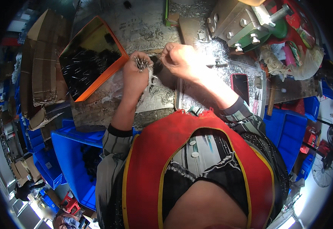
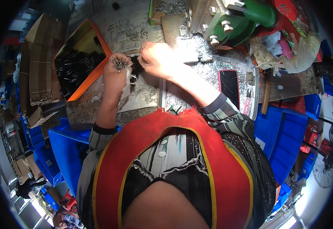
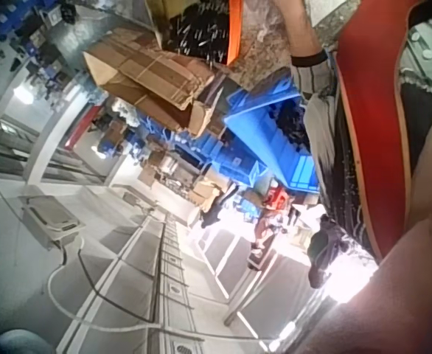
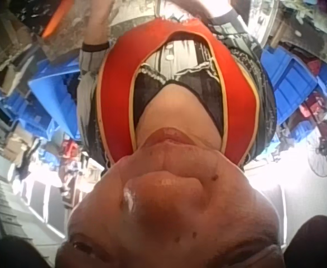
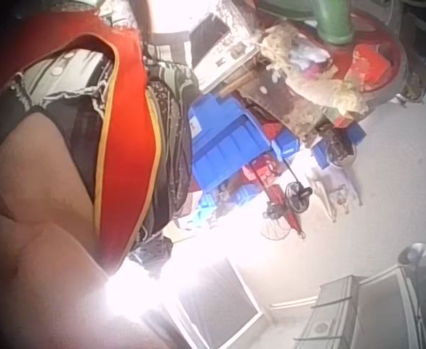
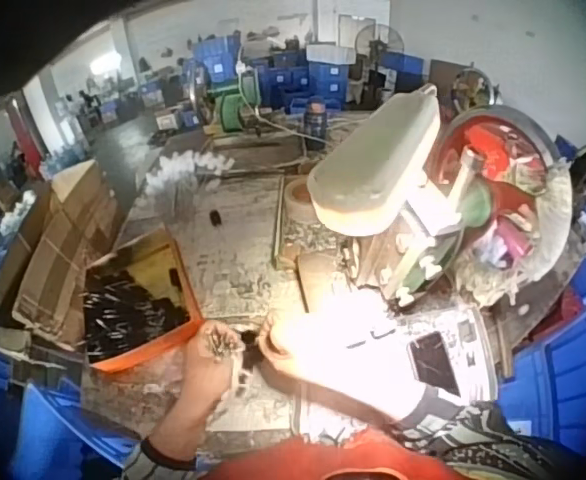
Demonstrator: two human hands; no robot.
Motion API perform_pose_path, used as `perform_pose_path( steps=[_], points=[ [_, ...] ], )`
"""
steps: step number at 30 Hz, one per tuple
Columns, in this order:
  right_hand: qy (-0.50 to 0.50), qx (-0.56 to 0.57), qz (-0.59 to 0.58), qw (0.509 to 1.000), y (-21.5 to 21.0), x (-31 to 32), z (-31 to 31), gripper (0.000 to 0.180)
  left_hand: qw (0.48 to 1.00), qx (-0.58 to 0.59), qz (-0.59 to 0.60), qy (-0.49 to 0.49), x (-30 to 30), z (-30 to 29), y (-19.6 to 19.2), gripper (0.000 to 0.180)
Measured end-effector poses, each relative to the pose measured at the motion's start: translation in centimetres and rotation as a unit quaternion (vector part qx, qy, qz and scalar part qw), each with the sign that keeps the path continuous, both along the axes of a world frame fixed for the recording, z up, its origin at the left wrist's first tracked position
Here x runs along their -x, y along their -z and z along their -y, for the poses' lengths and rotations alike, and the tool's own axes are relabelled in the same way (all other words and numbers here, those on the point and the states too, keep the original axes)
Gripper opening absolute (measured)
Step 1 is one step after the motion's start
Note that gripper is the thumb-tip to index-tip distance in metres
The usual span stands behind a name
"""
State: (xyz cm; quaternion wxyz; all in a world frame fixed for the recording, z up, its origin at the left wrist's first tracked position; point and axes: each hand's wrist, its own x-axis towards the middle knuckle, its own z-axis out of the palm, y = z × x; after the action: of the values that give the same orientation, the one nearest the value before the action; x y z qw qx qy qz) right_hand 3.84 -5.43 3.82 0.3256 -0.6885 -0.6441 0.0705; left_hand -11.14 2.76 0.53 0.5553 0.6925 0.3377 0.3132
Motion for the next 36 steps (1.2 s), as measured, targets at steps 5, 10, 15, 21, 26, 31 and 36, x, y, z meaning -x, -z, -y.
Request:
perform_pose_path(
  steps=[5,10,15,21,26,31,36],
  points=[
    [0.000,-0.057,-0.126,0.990,0.7,0.4,-0.5,0.014,1.000,-0.010,-0.002,-0.014,-1.7,-0.6,-0.3,0.019],
    [0.024,-0.072,-0.185,0.980,1.6,0.2,-0.1,0.014,0.988,-0.121,-0.082,0.041,-2.4,-0.3,-0.8,0.030],
    [-0.005,-0.111,-0.155,0.982,1.5,0.4,1.0,0.009,0.975,-0.185,-0.114,0.054,-2.5,0.7,-1.2,0.034],
    [-0.021,-0.188,-0.080,0.979,-1.9,0.3,0.9,0.023,0.977,-0.191,-0.022,0.087,-1.9,0.7,-0.4,0.024],
    [-0.021,-0.069,-0.019,0.997,-1.4,2.6,-1.0,0.043,0.991,-0.080,0.062,0.083,-1.9,2.0,2.6,0.043],
    [-0.049,-0.070,-0.004,0.996,0.7,3.9,-1.9,0.044,0.988,-0.113,0.081,0.073,-1.1,2.0,3.6,0.036],
    [-0.026,-0.087,-0.081,0.993,0.5,3.5,-1.7,0.041,0.937,-0.337,-0.087,0.032,-1.1,1.4,0.8,0.036]
  ],
)
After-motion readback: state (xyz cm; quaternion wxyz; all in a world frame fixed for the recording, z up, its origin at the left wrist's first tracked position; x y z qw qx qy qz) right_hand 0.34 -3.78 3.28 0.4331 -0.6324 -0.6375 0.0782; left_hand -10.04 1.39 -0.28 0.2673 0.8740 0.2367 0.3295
